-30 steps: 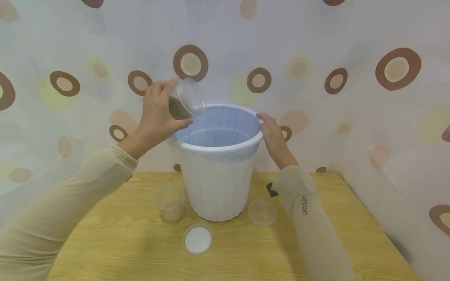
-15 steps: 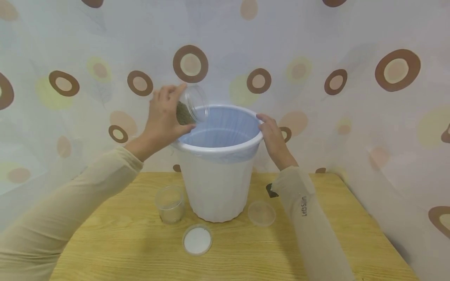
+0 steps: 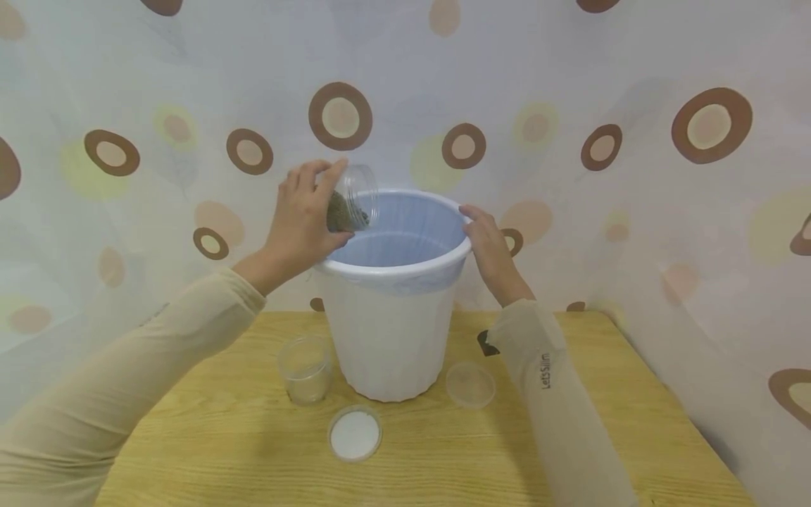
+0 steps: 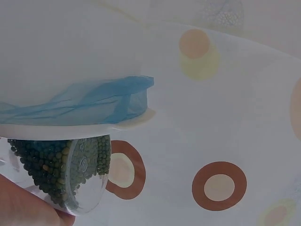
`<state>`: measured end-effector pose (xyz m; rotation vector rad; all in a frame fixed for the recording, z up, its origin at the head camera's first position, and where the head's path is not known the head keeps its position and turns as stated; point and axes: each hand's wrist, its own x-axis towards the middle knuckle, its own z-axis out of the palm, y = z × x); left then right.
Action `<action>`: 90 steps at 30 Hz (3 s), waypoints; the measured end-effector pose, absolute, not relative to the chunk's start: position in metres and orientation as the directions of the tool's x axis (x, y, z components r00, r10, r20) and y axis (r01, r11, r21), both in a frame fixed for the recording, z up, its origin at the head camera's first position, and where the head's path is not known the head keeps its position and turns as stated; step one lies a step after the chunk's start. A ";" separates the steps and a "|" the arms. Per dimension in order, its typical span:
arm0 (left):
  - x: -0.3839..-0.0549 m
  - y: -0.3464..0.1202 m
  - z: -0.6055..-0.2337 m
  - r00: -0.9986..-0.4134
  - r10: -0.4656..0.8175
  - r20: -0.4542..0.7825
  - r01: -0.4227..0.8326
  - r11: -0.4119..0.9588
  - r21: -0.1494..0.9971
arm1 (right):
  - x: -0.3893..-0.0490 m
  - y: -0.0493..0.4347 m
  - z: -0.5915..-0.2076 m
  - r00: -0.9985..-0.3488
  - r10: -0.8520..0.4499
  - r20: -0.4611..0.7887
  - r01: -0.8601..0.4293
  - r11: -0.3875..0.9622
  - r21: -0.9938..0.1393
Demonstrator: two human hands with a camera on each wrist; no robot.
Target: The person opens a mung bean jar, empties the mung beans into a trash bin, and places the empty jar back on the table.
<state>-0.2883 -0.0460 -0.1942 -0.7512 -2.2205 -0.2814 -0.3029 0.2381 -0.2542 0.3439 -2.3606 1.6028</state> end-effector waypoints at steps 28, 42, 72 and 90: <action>-0.290 -0.044 -0.196 -0.553 0.456 0.697 0.494 0.854 -0.166 | -0.300 0.236 -0.255 -0.931 -0.059 0.361 -0.357 0.365 -0.860; -0.290 -0.042 -0.196 -0.563 0.463 0.684 0.499 0.851 -0.166 | -0.299 0.237 -0.255 -0.931 -0.059 0.360 -0.356 0.362 -0.862; -0.287 -0.039 -0.194 -0.560 0.484 0.672 0.482 0.850 -0.211 | -0.303 0.234 -0.248 -0.945 -0.013 0.328 -0.304 0.409 -0.861; -0.289 -0.039 -0.194 -0.559 0.484 0.673 0.480 0.851 -0.213 | -0.303 0.234 -0.244 -0.955 0.007 0.298 -0.266 0.425 -0.865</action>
